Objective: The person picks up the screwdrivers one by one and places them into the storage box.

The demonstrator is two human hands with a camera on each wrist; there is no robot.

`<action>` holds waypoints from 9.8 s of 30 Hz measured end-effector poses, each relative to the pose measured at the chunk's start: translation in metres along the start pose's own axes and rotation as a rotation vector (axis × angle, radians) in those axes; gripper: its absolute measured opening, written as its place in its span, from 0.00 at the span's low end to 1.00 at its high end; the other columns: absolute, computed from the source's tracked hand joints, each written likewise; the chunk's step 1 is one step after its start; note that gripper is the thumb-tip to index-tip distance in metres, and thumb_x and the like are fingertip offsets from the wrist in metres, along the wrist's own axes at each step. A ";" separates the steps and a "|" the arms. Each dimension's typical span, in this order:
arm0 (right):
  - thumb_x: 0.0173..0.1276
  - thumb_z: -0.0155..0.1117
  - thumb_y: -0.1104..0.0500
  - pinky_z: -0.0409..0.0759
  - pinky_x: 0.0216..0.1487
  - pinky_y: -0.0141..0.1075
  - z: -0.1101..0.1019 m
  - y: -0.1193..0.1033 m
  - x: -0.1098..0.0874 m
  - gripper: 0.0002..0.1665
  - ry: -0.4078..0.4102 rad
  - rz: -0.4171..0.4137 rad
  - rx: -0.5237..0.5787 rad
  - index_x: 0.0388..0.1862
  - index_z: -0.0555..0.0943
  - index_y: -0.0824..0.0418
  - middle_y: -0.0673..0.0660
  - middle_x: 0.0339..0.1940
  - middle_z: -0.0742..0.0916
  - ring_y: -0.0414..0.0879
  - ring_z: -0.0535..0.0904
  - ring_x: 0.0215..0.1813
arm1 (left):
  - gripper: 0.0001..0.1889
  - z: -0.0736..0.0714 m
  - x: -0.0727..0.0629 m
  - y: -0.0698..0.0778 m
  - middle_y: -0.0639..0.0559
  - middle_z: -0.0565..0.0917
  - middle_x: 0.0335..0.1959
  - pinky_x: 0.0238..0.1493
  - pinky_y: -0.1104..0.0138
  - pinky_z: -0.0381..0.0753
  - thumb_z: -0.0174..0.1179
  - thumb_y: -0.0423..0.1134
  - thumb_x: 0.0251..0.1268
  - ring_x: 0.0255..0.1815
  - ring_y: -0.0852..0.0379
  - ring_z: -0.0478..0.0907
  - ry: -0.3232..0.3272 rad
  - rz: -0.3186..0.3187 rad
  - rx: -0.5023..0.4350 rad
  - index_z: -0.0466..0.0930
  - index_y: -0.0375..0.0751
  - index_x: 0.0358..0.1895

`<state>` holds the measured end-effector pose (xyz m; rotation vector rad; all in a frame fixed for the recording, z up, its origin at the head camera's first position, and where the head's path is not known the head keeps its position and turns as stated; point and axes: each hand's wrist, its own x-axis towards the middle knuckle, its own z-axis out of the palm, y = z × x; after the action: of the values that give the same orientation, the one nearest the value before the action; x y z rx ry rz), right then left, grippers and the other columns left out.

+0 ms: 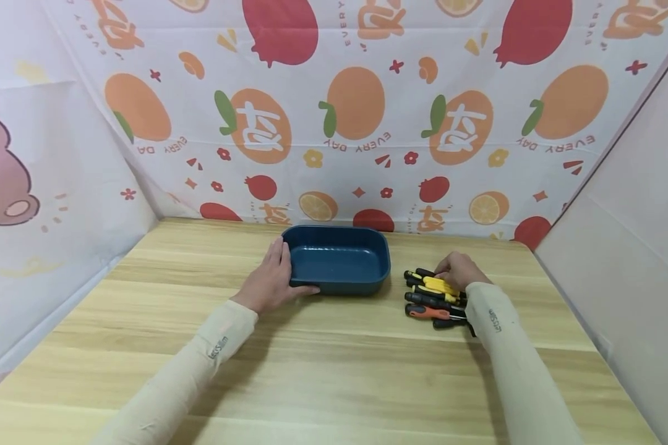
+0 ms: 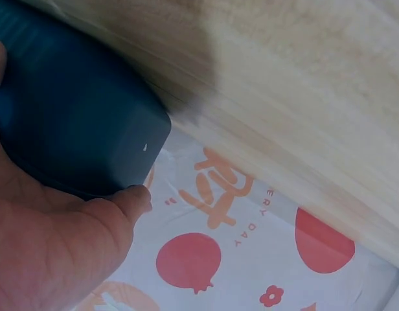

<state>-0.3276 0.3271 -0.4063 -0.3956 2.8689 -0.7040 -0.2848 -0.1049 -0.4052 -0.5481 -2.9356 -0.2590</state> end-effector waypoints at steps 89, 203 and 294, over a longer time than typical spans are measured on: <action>0.71 0.67 0.63 0.84 0.54 0.47 0.007 -0.162 0.058 0.11 -0.010 -0.247 0.153 0.50 0.88 0.66 0.59 0.47 0.89 0.52 0.82 0.47 | 0.68 -0.003 0.004 0.005 0.25 0.53 0.77 0.71 0.52 0.67 0.63 0.76 0.53 0.78 0.34 0.54 0.011 -0.015 0.006 0.48 0.17 0.75; 0.71 0.68 0.63 0.84 0.49 0.41 0.051 -0.188 0.070 0.08 -0.028 -0.276 0.088 0.47 0.86 0.65 0.56 0.41 0.88 0.47 0.82 0.41 | 0.67 0.000 0.000 0.013 0.24 0.52 0.78 0.74 0.54 0.63 0.57 0.79 0.54 0.79 0.32 0.51 -0.038 -0.016 0.061 0.51 0.17 0.75; 0.69 0.69 0.63 0.86 0.43 0.51 -0.026 -0.014 -0.009 0.13 -0.064 -0.026 -0.033 0.46 0.86 0.74 0.67 0.42 0.89 0.56 0.85 0.43 | 0.67 -0.002 0.002 0.003 0.23 0.50 0.78 0.75 0.53 0.60 0.58 0.78 0.55 0.80 0.32 0.48 -0.019 -0.014 0.055 0.49 0.16 0.75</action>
<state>-0.3214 0.3286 -0.3761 -0.4521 2.8232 -0.6368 -0.2848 -0.1020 -0.4021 -0.5252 -2.9561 -0.1752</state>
